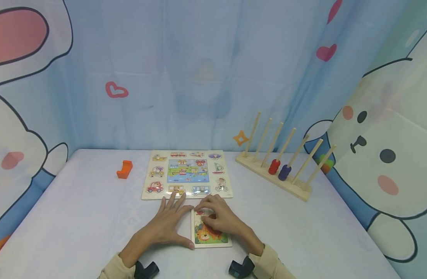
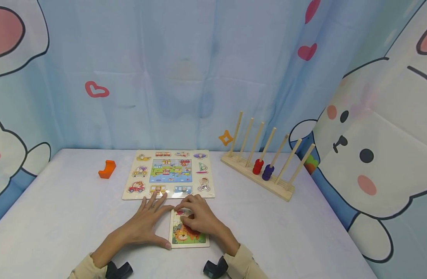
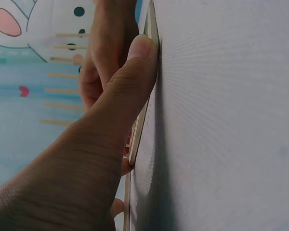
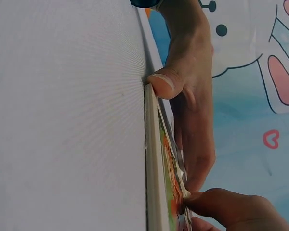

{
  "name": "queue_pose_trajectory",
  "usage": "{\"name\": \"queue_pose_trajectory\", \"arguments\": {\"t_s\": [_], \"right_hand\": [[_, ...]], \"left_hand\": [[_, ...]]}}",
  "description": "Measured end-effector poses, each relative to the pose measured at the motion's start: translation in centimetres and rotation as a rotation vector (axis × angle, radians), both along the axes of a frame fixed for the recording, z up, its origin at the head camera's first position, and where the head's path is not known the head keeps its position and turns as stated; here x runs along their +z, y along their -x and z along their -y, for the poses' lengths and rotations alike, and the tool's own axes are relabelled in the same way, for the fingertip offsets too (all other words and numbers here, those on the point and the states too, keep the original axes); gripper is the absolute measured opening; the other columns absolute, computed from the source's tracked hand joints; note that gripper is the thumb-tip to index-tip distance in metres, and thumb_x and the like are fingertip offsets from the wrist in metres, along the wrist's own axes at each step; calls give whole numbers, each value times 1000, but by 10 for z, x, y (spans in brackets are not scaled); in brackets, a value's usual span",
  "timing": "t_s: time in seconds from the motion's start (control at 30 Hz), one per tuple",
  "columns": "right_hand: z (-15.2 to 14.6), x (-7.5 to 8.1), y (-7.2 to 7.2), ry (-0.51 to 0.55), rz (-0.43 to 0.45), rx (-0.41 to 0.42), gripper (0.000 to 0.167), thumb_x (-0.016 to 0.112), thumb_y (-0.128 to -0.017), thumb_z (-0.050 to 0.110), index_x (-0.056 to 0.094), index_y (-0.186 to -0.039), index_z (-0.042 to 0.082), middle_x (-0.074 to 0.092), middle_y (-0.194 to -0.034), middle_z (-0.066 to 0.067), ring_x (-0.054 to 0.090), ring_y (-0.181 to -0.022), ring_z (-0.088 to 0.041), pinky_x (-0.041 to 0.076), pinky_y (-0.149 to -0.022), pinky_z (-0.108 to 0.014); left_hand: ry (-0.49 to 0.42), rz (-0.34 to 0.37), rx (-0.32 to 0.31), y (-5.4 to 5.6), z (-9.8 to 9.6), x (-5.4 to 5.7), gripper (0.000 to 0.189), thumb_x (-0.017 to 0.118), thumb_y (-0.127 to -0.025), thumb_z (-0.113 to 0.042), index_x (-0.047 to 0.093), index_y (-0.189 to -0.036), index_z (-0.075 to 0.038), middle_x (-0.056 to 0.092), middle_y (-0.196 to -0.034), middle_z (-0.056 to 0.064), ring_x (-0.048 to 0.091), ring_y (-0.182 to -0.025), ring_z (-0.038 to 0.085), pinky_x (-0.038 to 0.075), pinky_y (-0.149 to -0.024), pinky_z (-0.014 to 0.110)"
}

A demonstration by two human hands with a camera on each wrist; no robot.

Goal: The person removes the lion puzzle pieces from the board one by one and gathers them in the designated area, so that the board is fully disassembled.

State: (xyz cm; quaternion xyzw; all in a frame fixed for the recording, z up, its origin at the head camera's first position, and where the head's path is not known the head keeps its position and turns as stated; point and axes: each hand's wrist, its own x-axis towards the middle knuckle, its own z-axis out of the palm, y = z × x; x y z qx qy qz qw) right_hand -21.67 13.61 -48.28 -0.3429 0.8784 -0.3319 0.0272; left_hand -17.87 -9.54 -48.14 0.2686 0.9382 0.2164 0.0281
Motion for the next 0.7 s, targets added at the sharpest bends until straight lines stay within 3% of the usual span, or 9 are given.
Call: {"name": "queue_pose_trajectory", "arguments": {"t_s": [0.23, 0.7], "right_hand": [[0, 1, 0, -30, -18, 16, 27, 73, -84, 30, 70, -111, 26, 56, -114, 9, 44, -108, -12, 38, -93, -41], [4, 4, -2, -10, 23, 8, 28, 73, -83, 24, 63, -109, 25, 56, -119, 7, 43, -111, -14, 37, -97, -46]], "left_hand": [[2, 5, -4, -1, 0, 2, 105, 70, -56, -80, 45, -141, -24, 13, -160, 14, -6, -145, 42, 0, -112, 67], [7, 10, -3, 1, 0, 1, 106, 70, -56, -80, 44, -142, -23, 12, -160, 14, -5, -145, 41, -1, -113, 66]]}}
